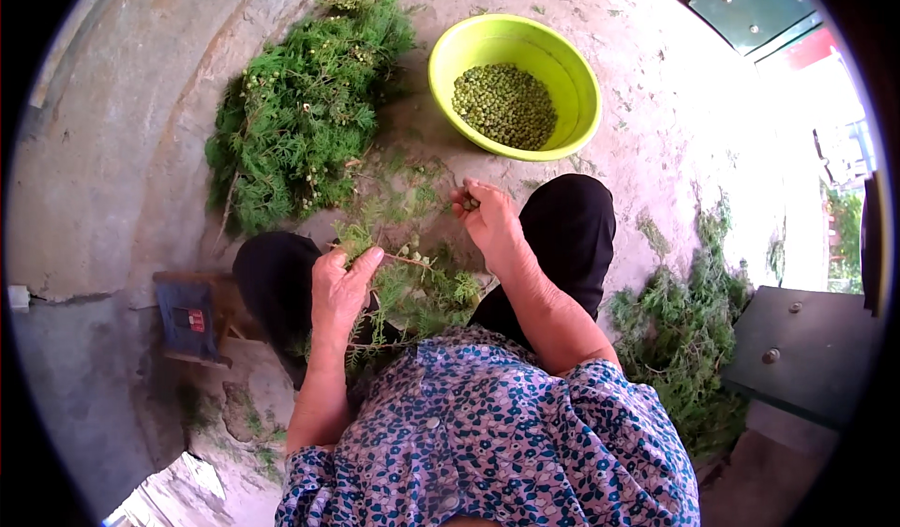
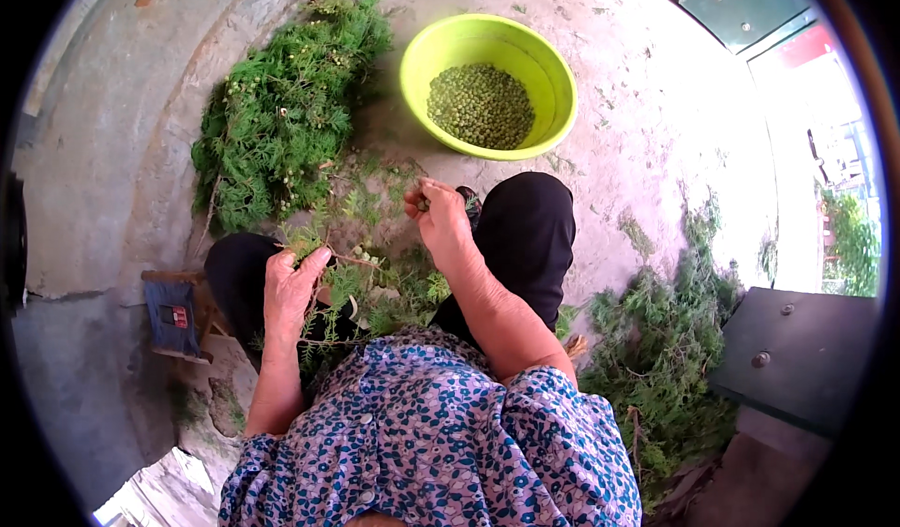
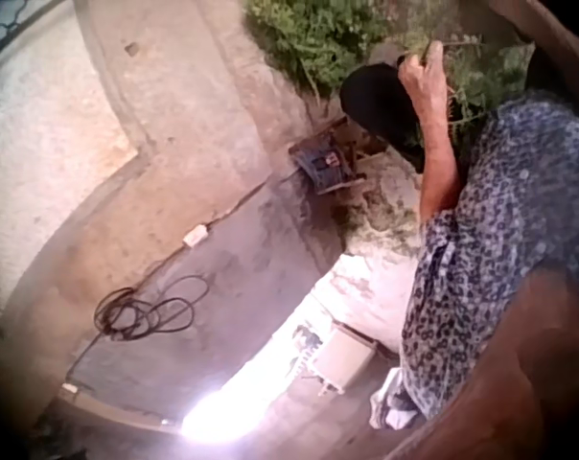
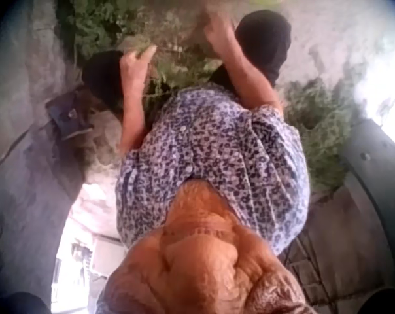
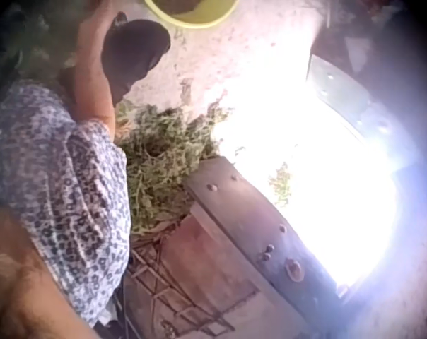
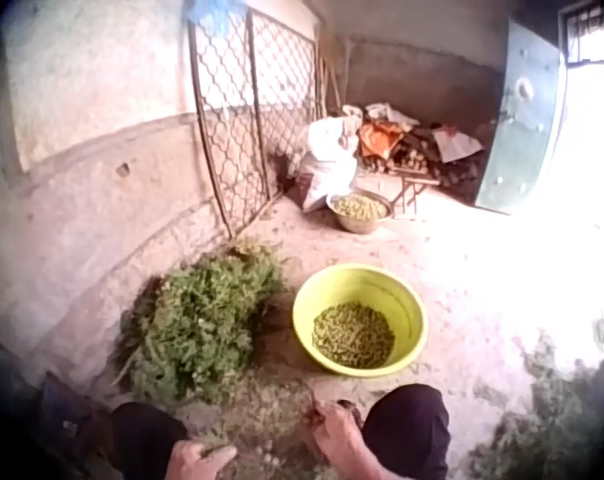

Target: The person picks small green cones from cedar-like branches by hand and drops them into a yellow bucket.

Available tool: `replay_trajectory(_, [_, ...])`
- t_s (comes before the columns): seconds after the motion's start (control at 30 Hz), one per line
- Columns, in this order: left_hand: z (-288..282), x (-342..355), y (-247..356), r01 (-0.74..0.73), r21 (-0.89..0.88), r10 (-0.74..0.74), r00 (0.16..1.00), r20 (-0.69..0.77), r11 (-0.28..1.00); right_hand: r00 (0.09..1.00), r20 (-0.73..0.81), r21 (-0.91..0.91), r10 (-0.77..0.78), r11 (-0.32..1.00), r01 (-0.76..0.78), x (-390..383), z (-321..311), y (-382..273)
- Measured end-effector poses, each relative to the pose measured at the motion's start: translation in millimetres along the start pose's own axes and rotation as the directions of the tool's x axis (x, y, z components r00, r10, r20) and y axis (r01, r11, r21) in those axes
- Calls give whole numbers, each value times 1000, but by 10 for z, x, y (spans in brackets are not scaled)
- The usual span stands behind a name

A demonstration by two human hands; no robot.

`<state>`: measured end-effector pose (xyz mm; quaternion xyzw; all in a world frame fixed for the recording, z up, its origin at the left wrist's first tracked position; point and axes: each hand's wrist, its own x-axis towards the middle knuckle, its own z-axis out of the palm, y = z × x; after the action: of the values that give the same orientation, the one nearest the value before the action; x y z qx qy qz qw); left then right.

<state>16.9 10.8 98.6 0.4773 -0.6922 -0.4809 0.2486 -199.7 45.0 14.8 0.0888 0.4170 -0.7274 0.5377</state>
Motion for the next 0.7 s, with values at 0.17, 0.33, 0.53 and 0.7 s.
replay_trajectory(0.17, [-109,41,-59,14,-109,-23,996,-84,994,983,-66,177,-172,967,181,214,198,-488])
replay_trajectory(0.33, [-96,134,-37,53,-423,-142,973,-182,905,931,132,340,-340,898,280,360,120,-966])
replay_trajectory(0.53, [-110,135,97,85,-539,-201,966,-160,838,896,416,-230,-158,934,272,-138,216,-345])
replay_trajectory(0.7, [-120,140,111,97,-522,-161,984,-79,848,862,504,-679,52,641,358,-401,431,-63])
